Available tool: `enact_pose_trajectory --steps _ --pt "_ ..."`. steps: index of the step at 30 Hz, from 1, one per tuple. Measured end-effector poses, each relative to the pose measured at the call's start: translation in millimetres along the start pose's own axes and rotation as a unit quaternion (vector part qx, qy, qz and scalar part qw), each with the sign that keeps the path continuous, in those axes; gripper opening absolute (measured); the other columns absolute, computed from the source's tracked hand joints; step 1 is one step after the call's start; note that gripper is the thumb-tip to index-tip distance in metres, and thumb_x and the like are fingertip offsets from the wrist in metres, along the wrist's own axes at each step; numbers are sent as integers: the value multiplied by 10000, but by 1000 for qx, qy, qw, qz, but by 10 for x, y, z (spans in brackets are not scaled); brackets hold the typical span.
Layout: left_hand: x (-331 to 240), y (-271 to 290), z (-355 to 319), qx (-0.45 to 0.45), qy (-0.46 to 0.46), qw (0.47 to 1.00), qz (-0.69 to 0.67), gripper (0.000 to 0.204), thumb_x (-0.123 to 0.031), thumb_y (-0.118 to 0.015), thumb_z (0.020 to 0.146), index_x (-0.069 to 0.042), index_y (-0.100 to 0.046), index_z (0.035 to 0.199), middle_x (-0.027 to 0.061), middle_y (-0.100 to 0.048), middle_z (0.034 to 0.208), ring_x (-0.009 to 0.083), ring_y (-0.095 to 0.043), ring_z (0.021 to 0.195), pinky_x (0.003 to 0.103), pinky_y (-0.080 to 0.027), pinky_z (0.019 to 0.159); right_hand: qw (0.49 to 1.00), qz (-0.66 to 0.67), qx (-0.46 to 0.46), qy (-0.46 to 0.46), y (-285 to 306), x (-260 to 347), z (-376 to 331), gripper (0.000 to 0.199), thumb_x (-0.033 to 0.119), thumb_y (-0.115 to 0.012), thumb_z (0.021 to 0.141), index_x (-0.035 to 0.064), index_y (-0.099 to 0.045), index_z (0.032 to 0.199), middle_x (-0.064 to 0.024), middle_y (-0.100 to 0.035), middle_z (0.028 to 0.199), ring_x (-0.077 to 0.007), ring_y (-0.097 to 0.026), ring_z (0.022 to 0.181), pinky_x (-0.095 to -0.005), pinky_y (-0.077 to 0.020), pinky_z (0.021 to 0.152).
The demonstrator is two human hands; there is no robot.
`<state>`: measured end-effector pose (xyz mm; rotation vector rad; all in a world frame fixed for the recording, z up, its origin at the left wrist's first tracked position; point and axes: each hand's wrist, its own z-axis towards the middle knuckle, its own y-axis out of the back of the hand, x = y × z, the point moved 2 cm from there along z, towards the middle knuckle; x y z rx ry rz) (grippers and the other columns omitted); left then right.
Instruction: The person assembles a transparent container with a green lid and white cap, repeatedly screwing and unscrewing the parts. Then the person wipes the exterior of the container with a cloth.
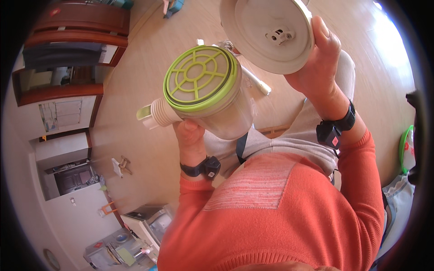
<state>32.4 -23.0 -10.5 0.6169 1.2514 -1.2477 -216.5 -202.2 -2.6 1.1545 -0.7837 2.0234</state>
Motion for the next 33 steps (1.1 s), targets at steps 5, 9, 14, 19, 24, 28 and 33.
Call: enact_pose_trajectory --steps 5,9,14,19,24,28,33 --pt "6 37 -9 -6 -8 1000 3 958 -761 -528 915 -100 -364 1589 135 -431 1594 308 -448 1440 497 -384 1202 917 386 -46 -87 -160 181 35 415 334 -520 1065 16 -575 1326 -73 -699 1169 -196 -673 1049 -317 -534 903" --pt "22 52 6 -8 -11 1000 3 956 -761 -531 915 -104 -365 1589 132 -429 1595 305 -447 1439 496 -386 1200 982 -144 -72 102 -84 485 34 283 108 -721 917 -4 -613 1154 -60 -704 957 -210 -680 836 -273 -528 745" --pt "33 72 6 -13 -16 1000 2 955 -761 -535 914 -108 -365 1590 128 -426 1596 303 -446 1439 495 -388 1197 870 -425 -83 236 -87 545 15 345 98 -832 773 6 -628 1036 -82 -657 859 -247 -643 715 -292 -507 665" --pt "13 112 -21 -26 -21 999 9 953 -761 -539 913 -113 -365 1590 123 -423 1598 300 -444 1438 494 -391 1194 799 -506 -118 304 -128 572 -52 491 144 -890 691 6 -645 1094 -66 -666 853 -243 -635 690 -293 -502 652" --pt "-62 162 -94 -48 -32 998 24 952 -761 -542 912 -117 -365 1591 119 -420 1599 297 -443 1438 492 -393 1192 853 -371 -118 348 -183 221 123 644 199 -919 648 -8 -641 1191 -59 -715 934 -200 -688 753 -280 -524 672" --pt "-213 251 -176 -90 -56 993 56 950 -761 -545 912 -121 -365 1591 115 -418 1600 295 -442 1437 491 -395 1190 959 282 23 17 -378 -395 247 743 505 -754 803 42 -602 1363 -135 -660 1307 -255 -657 1136 -426 -512 975" --pt "-445 347 -282 -147 -91 977 125 949 -761 -549 911 -126 -366 1592 111 -415 1601 292 -441 1437 490 -397 1187 731 651 183 -98 -793 -631 376 813 632 -583 889 70 -527 1473 -164 -573 1451 -336 -553 1323 -540 -430 1109"
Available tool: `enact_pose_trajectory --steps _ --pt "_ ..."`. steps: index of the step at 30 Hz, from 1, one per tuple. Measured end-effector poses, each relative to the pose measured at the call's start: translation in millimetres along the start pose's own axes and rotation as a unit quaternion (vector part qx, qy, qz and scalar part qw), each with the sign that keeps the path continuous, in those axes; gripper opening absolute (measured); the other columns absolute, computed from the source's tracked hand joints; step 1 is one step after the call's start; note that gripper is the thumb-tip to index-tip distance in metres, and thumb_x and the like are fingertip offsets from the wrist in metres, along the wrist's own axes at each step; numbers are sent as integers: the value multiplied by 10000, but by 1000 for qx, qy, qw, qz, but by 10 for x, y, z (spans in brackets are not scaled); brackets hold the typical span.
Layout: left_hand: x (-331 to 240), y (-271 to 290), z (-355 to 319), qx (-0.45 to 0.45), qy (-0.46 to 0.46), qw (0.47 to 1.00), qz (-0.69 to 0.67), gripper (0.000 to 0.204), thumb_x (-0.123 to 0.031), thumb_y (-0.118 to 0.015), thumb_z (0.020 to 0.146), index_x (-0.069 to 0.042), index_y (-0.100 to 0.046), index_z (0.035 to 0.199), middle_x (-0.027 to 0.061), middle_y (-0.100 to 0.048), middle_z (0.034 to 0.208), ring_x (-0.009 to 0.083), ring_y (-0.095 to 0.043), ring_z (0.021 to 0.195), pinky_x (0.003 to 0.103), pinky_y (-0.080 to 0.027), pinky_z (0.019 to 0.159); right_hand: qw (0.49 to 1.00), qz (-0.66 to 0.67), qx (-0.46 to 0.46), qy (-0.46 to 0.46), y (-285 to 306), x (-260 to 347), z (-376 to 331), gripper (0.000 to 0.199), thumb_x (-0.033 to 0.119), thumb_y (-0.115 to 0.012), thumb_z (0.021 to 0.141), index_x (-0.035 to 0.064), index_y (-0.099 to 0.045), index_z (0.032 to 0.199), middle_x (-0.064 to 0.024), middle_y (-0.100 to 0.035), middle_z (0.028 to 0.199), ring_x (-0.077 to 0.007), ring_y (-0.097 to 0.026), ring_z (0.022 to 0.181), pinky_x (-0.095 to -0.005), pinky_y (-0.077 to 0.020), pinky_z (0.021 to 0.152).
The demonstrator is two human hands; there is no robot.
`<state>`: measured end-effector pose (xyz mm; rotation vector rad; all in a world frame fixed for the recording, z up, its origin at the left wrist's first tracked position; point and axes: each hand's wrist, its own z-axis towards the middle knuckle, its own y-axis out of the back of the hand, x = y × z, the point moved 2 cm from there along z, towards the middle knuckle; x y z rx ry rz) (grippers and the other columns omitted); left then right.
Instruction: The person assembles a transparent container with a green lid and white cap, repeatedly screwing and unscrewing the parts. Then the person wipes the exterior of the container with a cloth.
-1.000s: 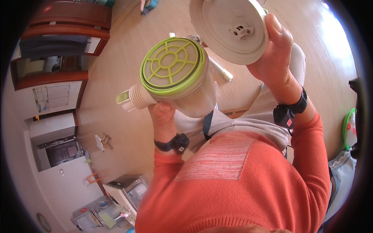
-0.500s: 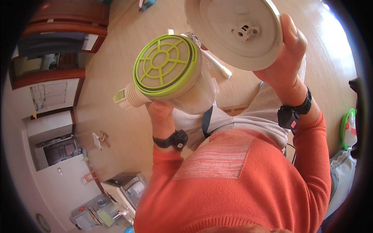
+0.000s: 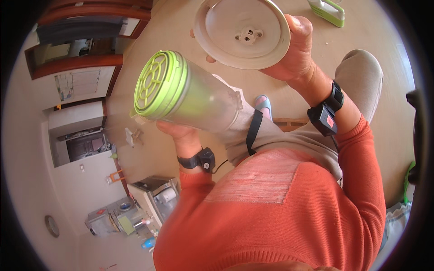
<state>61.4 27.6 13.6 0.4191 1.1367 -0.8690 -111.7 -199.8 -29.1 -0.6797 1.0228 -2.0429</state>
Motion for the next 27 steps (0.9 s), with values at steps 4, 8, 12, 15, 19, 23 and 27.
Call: enact_pose_trajectory --steps 4,8,12,15,19,23,27 --pt "-144 30 -52 -19 10 998 60 1008 -811 -591 847 -158 -375 1584 92 -429 1574 306 -461 1404 497 -436 1157 996 64 52 -45 -48 -155 90 797 613 -562 914 65 -503 1489 -167 -577 1446 -331 -574 1300 -519 -453 1104" --pt "-225 19 -72 -24 37 996 80 1080 -823 -648 791 -135 -378 1579 115 -450 1558 315 -492 1381 508 -464 1138 992 113 21 -52 46 -258 144 829 604 -581 891 56 -477 1505 -190 -561 1470 -354 -590 1301 -547 -454 1125" --pt "-214 25 -82 -20 17 990 138 1101 -810 -676 773 -110 -387 1573 135 -455 1560 326 -502 1380 514 -458 1149 991 123 49 -25 65 -243 258 819 594 -588 889 63 -480 1502 -180 -581 1444 -344 -615 1262 -536 -465 1111" --pt "-145 49 -104 -9 26 990 140 1104 -792 -694 761 -112 -389 1575 130 -440 1579 328 -483 1402 515 -451 1157 999 33 -10 7 -72 -166 263 822 592 -594 886 61 -476 1502 -174 -596 1422 -330 -628 1238 -511 -486 1088" --pt "-59 100 -128 -1 34 990 138 1096 -783 -699 757 -121 -394 1575 121 -436 1586 322 -483 1408 502 -453 1155 993 -43 -114 -4 -252 -63 126 831 588 -599 882 47 -474 1500 -178 -607 1405 -316 -636 1223 -483 -500 1068" --pt "12 137 -151 -3 27 992 124 1060 -729 -725 751 -117 -417 1560 120 -458 1570 318 -497 1399 501 -450 1158 997 -51 -47 22 -245 -59 78 845 546 -625 867 19 -454 1505 -191 -605 1401 -308 -630 1225 -474 -482 1082" --pt "42 137 -178 7 36 995 97 1034 -612 -782 725 -96 -423 1547 116 -485 1542 309 -511 1385 490 -447 1157 998 -50 -30 10 -110 5 -36 812 497 -635 883 10 -441 1504 -179 -584 1417 -303 -596 1259 -462 -460 1091"
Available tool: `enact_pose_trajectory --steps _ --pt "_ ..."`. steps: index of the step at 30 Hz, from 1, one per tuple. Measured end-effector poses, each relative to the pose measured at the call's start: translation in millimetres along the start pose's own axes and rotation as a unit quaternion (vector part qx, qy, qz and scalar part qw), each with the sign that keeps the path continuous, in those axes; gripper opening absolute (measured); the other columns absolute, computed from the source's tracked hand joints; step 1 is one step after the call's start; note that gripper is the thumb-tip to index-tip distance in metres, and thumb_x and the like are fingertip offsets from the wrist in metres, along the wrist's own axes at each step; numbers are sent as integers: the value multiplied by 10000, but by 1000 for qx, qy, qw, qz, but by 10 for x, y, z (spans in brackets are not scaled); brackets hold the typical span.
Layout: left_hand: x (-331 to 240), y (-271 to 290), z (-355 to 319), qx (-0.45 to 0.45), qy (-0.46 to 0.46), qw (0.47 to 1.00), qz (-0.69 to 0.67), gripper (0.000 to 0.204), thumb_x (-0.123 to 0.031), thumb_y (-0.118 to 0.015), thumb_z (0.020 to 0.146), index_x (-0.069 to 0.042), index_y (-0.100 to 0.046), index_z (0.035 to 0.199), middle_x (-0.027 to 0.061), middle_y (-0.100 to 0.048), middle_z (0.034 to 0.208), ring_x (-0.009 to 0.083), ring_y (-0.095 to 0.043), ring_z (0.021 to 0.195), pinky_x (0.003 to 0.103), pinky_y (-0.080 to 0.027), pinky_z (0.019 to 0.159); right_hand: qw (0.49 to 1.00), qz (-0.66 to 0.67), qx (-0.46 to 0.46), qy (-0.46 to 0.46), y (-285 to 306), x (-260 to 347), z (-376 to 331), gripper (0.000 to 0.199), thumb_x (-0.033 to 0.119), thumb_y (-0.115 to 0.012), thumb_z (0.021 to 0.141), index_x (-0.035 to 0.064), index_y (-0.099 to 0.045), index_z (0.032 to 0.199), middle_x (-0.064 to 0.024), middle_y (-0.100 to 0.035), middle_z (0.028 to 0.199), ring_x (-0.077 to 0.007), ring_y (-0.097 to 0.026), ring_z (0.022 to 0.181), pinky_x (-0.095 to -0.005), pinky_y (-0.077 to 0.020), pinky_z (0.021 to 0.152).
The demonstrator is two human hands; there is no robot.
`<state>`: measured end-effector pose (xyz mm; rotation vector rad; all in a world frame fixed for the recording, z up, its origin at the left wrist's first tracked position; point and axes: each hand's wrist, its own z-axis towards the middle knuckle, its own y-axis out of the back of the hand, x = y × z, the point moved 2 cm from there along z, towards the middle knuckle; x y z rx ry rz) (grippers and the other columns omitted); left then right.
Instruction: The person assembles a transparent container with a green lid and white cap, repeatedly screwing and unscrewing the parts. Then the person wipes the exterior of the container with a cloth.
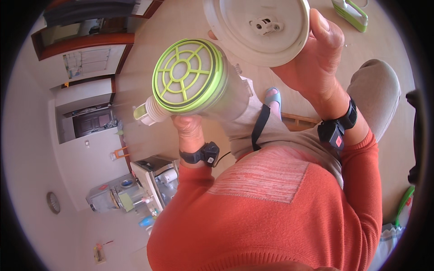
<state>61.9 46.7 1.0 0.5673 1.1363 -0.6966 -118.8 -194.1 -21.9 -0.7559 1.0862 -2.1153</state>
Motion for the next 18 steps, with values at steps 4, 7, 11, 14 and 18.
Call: enact_pose_trajectory --steps 4,7,11,14,18 --pt "24 -17 -9 14 8 999 -30 1020 -495 -840 699 -76 -430 1533 112 -513 1515 301 -525 1371 480 -443 1157 1000 2 -14 -4 82 12 -149 717 551 -526 972 13 -519 1446 -149 -597 1409 -297 -587 1242 -458 -479 1052" --pt "61 -16 7 23 17 997 -70 1016 -407 -883 680 -61 -434 1523 110 -534 1494 294 -536 1361 472 -441 1157 996 -45 -3 79 38 -40 -206 721 541 -510 980 -17 -513 1437 -155 -598 1405 -290 -581 1247 -439 -470 1058" --pt "133 13 26 40 27 992 -115 1000 -327 -903 675 -47 -442 1517 113 -539 1491 290 -526 1370 463 -427 1163 963 -253 -51 80 -36 22 -270 732 538 -500 988 -45 -508 1431 -156 -613 1384 -273 -585 1235 -409 -455 1065" --pt "185 42 23 59 21 995 -71 988 -469 -825 718 -43 -449 1526 159 -502 1534 355 -505 1400 518 -420 1185 894 -417 -155 46 -75 175 -337 658 484 -487 1018 -66 -553 1373 -134 -673 1284 -237 -628 1146 -358 -474 1023" --pt "223 83 18 63 23 997 -48 1012 -450 -837 707 -38 -427 1536 164 -505 1532 360 -510 1396 513 -419 1190 899 -415 -116 81 -209 241 -345 510 369 -466 1061 -63 -626 1281 -86 -737 1131 -193 -682 982 -284 -518 910"
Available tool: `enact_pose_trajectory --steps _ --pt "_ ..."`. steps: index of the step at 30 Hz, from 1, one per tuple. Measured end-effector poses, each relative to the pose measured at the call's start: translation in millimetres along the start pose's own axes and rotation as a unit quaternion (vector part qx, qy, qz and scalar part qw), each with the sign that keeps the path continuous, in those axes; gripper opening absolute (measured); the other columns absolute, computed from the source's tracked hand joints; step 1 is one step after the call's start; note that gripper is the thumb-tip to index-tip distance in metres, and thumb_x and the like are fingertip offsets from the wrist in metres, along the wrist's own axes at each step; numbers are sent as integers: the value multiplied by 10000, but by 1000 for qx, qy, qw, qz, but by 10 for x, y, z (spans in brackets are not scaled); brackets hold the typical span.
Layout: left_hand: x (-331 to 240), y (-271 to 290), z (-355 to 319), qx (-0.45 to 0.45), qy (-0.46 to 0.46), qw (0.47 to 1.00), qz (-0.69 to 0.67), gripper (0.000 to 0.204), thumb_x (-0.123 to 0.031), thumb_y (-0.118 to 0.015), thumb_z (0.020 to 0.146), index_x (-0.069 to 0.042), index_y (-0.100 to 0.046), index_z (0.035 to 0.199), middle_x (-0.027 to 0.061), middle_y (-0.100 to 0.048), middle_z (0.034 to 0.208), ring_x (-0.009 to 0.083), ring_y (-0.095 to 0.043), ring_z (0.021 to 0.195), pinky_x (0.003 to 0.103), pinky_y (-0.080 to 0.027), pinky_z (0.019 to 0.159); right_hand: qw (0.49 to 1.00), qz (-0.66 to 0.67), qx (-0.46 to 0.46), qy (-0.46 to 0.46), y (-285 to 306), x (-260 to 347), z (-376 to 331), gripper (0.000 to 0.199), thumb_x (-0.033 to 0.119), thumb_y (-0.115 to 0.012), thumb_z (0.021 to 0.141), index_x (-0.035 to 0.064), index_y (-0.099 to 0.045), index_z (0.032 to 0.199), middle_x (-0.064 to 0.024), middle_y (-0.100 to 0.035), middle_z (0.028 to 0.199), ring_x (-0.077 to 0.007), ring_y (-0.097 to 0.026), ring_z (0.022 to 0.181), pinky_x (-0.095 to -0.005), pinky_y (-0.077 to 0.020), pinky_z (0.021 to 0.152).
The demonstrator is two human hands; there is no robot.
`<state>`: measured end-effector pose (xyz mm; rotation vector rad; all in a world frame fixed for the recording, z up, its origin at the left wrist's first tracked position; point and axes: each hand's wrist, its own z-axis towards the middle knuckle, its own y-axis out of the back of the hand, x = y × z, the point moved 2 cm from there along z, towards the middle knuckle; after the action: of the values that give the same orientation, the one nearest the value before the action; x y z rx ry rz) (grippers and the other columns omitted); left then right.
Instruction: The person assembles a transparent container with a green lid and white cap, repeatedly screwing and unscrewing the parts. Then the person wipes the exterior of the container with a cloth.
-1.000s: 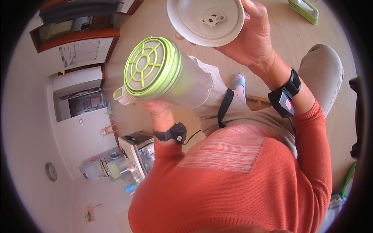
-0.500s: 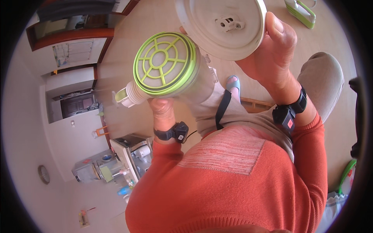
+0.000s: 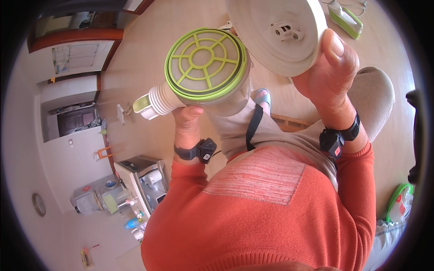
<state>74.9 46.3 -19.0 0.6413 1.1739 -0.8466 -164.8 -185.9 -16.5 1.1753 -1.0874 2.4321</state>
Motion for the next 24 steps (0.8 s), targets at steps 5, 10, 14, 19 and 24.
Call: enact_pose_trajectory --steps 5,10,14,19,24 --pt "9 3 -21 -4 24 999 -33 1033 -418 -867 687 -37 -418 1535 161 -517 1517 347 -515 1389 500 -424 1185 812 -563 -75 136 -144 126 -95 474 338 -532 1034 -22 -622 1329 -98 -735 1121 -199 -696 998 -268 -527 875" --pt "-6 -51 -29 -15 26 997 -65 1110 -353 -976 636 -43 -393 1529 99 -555 1454 256 -549 1324 404 -447 1134 995 -71 -65 -27 -235 82 -45 722 444 -638 924 4 -483 1474 -131 -644 1306 -229 -619 1195 -318 -480 980" --pt "-47 -108 -2 -18 23 998 -59 1140 -352 -1000 624 -39 -374 1524 92 -558 1439 232 -558 1303 375 -457 1114 976 196 -2 -96 -439 218 44 796 384 -683 870 8 -404 1513 -140 -595 1360 -243 -578 1251 -345 -443 1034" --pt "-101 -210 72 1 25 998 -61 1113 -361 -997 630 -13 -390 1495 101 -577 1404 225 -576 1271 369 -473 1085 963 233 42 -128 -682 412 152 924 310 -739 802 12 -305 1561 -152 -533 1427 -261 -527 1321 -379 -397 1102" --pt "-118 -326 147 14 27 996 -86 1088 -294 -981 645 1 -389 1508 107 -592 1393 220 -585 1266 368 -477 1085 972 179 68 -135 -753 466 197 1077 235 -795 735 17 -206 1610 -163 -472 1494 -279 -477 1390 -413 -351 1170"
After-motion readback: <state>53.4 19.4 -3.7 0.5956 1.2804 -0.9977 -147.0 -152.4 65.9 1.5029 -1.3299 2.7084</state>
